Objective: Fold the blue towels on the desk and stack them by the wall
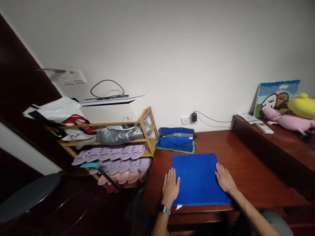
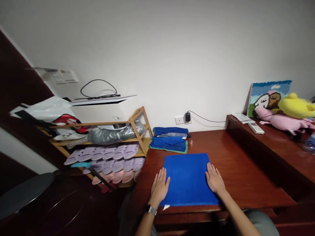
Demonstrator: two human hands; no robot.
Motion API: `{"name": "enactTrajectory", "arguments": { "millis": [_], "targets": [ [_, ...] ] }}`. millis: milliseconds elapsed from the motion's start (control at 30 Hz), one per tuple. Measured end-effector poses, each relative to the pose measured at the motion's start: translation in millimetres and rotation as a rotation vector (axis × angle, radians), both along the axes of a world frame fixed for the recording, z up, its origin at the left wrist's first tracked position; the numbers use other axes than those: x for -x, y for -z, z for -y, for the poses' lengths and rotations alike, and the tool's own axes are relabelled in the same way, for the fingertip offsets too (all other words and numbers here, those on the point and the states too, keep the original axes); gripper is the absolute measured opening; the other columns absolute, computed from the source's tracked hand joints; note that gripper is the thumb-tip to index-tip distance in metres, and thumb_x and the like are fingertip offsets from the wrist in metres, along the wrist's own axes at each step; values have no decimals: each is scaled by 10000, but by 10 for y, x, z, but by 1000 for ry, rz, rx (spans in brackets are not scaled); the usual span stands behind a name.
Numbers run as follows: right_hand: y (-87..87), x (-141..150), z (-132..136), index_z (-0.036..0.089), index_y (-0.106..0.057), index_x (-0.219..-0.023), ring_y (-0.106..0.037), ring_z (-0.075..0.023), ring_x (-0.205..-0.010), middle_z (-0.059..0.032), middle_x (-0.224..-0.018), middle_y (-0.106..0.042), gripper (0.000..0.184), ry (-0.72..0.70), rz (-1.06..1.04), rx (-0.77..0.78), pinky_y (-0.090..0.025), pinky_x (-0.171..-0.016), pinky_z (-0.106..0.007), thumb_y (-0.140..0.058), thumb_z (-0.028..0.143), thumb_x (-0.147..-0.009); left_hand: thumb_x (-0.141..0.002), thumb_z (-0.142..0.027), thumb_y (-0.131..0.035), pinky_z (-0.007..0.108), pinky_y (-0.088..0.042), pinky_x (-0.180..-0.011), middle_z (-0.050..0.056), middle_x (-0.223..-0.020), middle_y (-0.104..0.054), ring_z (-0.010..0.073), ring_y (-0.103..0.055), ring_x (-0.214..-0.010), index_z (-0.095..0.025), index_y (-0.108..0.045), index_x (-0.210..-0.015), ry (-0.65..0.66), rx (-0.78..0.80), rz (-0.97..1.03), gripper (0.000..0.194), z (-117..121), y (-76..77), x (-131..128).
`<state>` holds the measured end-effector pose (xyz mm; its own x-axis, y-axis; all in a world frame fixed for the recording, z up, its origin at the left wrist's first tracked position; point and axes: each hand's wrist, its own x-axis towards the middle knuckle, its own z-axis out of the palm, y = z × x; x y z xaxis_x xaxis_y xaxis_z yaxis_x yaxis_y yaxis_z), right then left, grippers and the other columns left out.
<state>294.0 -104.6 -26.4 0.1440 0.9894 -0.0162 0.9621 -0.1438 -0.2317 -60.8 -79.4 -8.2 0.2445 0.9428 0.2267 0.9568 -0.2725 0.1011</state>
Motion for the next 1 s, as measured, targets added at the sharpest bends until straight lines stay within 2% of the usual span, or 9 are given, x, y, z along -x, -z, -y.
{"name": "enactTrajectory", "arguments": {
  "millis": [167, 267, 333, 433, 533, 633, 733, 900, 1000],
  "targets": [
    [33, 37, 189, 157, -273, -1641, -199, -241, -1582, -51, -1700, -262, 698, 20, -13, -47, -184, -1282, -473, -164, 469, -1026, -1086, -404, -270, 486, -333, -1248, 122, -1630, -394, 253, -352, -1523, -145, -367, -1600, 3, -56, 40, 583, 84, -41, -11],
    [82, 69, 336, 135, -285, -1634, -211, -243, -1578, -46, -1688, -285, 705, -2, -31, -55, -194, -1285, -465, -159, 475, -1030, -1094, -391, -254, 475, -336, -1252, 109, -1629, -403, 244, -359, -1521, -154, -361, -1603, 34, -111, 88, 572, 172, -120, -200],
    [91, 82, 392, 95, -288, -1626, -204, -246, -1579, -56, -1684, -288, 714, -14, -27, -60, -178, -1292, -456, -156, 468, -1031, -1097, -390, -248, 466, -340, -1254, 98, -1630, -408, 238, -357, -1523, -160, -358, -1605, 120, -106, 117, 569, 242, -204, -485],
    [84, 74, 411, 66, -294, -1618, -204, -244, -1577, -74, -1681, -286, 718, -21, -30, -65, -174, -1296, -452, -159, 461, -1033, -1097, -401, -229, 450, -321, -1264, 79, -1643, -392, 223, -329, -1536, -172, -351, -1608, 308, -56, 167, 573, 336, -332, -1114],
    [108, 39, 402, 76, -311, -1614, -221, -226, -1573, -89, -1679, -299, 702, -37, -45, -82, -187, -1294, -442, -155, 436, -1033, -1093, -452, -210, 451, -294, -1275, 88, -1652, -370, 224, -309, -1545, -154, -342, -1609, 444, 27, 194, 610, 392, -375, -1704],
    [159, 16, 395, 88, -328, -1612, -225, -226, -1572, -97, -1677, -312, 687, -54, -40, -111, -199, -1291, -447, -164, 412, -1028, -1088, -487, -219, 448, -292, -1276, 87, -1652, -368, 224, -312, -1545, -160, -331, -1614, 475, 100, 146, 629, 410, -301, -1916],
    [193, 23, 391, 77, -331, -1608, -237, -237, -1568, -98, -1671, -322, 697, -40, -31, -119, -201, -1290, -451, -178, 430, -1027, -1086, -488, -248, 457, -289, -1278, 72, -1661, -351, 226, -302, -1549, -187, -309, -1623, 424, 92, 116, 619, 407, -166, -1617],
    [196, 34, 382, 103, -342, -1610, -251, -237, -1565, -82, -1671, -321, 697, -22, -51, -124, -205, -1288, -458, -187, 454, -1028, -1085, -444, -283, 513, -336, -1253, 80, -1650, -356, 265, -327, -1535, -206, -301, -1627, 115, -15, 50, 592, 408, 14, -480],
    [171, 29, 367, 95, -346, -1608, -263, -242, -1562, -86, -1670, -326, 704, -22, -46, -113, -210, -1285, -458, -186, 451, -1022, -1085, -441, -297, 506, -373, -1230, 91, -1642, -370, 273, -371, -1513, -196, -292, -1630, 25, -44, 5, 598, 436, 62, 8]
  ]
}}
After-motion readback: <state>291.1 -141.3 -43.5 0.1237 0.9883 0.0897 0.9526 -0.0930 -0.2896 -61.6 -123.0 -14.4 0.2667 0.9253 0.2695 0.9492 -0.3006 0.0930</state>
